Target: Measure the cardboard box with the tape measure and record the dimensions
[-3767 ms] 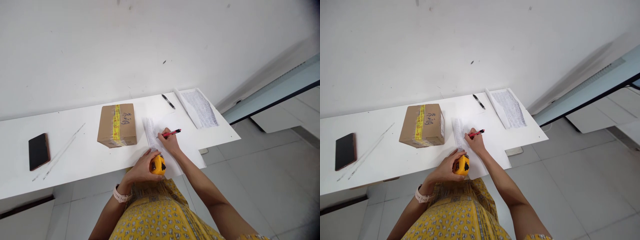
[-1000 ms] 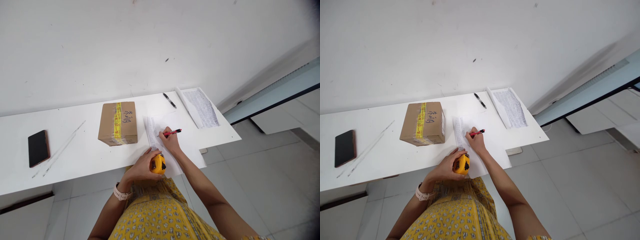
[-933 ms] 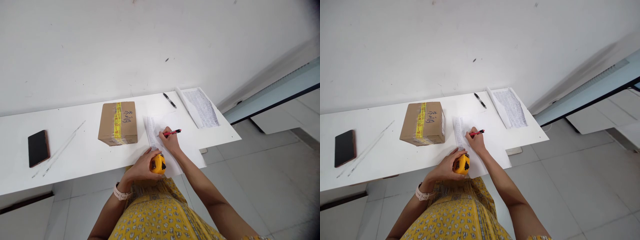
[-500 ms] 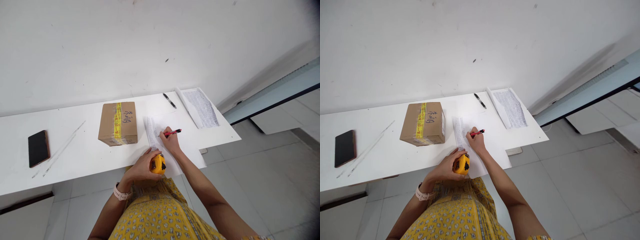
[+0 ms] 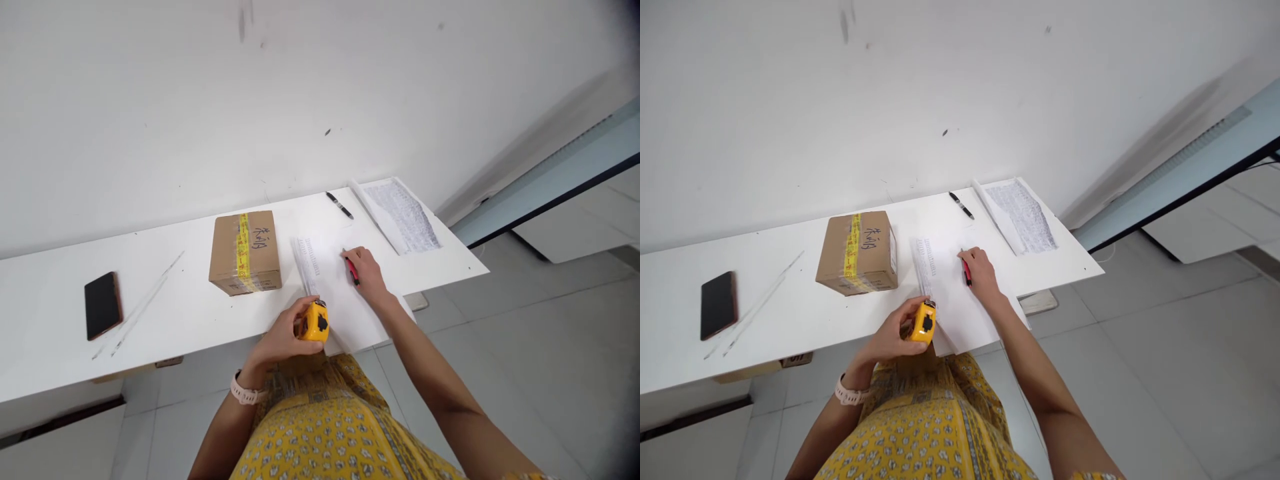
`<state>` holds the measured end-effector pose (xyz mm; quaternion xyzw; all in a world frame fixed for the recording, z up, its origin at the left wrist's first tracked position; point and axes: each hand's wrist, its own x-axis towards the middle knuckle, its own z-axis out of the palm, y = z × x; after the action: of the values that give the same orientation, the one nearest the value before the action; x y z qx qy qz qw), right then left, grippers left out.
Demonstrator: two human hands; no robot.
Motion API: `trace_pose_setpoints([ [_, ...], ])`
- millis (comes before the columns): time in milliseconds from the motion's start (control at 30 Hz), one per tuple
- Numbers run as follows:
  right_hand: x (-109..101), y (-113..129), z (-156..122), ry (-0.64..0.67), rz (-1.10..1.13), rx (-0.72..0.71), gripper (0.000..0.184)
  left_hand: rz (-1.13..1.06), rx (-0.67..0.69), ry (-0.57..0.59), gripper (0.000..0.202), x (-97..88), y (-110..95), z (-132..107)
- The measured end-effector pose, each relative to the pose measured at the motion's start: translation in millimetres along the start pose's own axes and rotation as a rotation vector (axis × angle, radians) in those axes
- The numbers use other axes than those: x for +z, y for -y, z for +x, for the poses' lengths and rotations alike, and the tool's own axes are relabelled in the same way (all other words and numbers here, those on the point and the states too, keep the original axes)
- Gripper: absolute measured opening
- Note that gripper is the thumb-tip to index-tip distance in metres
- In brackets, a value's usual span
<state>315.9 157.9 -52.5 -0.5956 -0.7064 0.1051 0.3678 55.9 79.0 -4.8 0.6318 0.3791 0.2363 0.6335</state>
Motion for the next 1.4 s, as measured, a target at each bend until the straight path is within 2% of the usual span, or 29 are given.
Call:
trace_pose_setpoints([
  [67,-13.2,4.5,-2.0,0.003,-0.061,0.01,0.039,-0.039,0.032,-0.03,0.086,-4.0,-5.8,-9.6],
  [133,-22.7,25.9,-7.1,0.005,0.035,0.049,0.036,-0.071,0.069,-0.064,0.088,-6.0,-11.9,-18.2],
  [167,-25.6,41.6,-11.0,0.055,0.138,0.065,0.032,-0.081,0.084,-0.079,0.089,-5.9,-14.8,-21.9],
  [267,-26.6,93.4,-25.7,0.409,0.545,0.064,0.027,-0.049,0.113,-0.143,0.091,-2.2,-21.5,-31.7],
  [300,-24.9,108.1,-30.2,0.45,0.612,0.068,0.027,-0.023,0.12,-0.171,0.091,-0.4,-22.9,-35.1],
  [400,-19.0,137.7,-34.7,0.468,0.707,0.085,0.028,0.022,0.119,-0.251,0.093,3.4,-24.8,-46.8],
  [500,-18.2,152.1,-15.2,0.436,0.729,0.052,0.029,-0.063,0.101,-0.339,0.103,2.7,-26.8,-61.3],
  [600,-19.4,162.4,33.0,0.256,0.696,0.0,0.034,-0.276,0.078,-0.315,0.105,-2.9,-32.7,-77.8],
  [700,-7.4,169.4,96.7,0.109,0.647,-0.012,0.044,-0.504,0.045,-0.244,0.09,-10.6,-40.9,-93.1],
  [800,22.4,172.5,149.7,0.145,0.579,0.007,0.05,-0.663,0.066,-0.323,0.078,-18.9,-48.3,-99.4],
  [867,44.8,174.2,170.3,0.199,0.53,0.037,0.05,-0.709,0.078,-0.391,0.07,-24.6,-52.6,-96.5],
  [967,69.3,177.0,181.9,0.252,0.478,0.082,0.05,-0.744,0.07,-0.465,0.058,-31.4,-58.6,-86.0],
  [1033,77.0,178.2,182.6,0.269,0.474,0.107,0.047,-0.769,0.058,-0.485,0.053,-32.9,-61.7,-79.8],
  [1200,76.9,175.1,177.2,0.342,0.567,0.092,0.018,-0.83,0.037,-0.485,0.049,-23.7,-60.8,-78.1],
  [1333,75.9,167.9,173.1,0.46,0.722,0.089,0.022,-0.865,0.05,-0.451,0.042,-12.9,-54.1,-82.4],
  [1400,77.4,164.3,172.5,0.471,0.744,0.1,0.025,-0.869,0.068,-0.445,0.041,-10.2,-51.4,-83.0],
])
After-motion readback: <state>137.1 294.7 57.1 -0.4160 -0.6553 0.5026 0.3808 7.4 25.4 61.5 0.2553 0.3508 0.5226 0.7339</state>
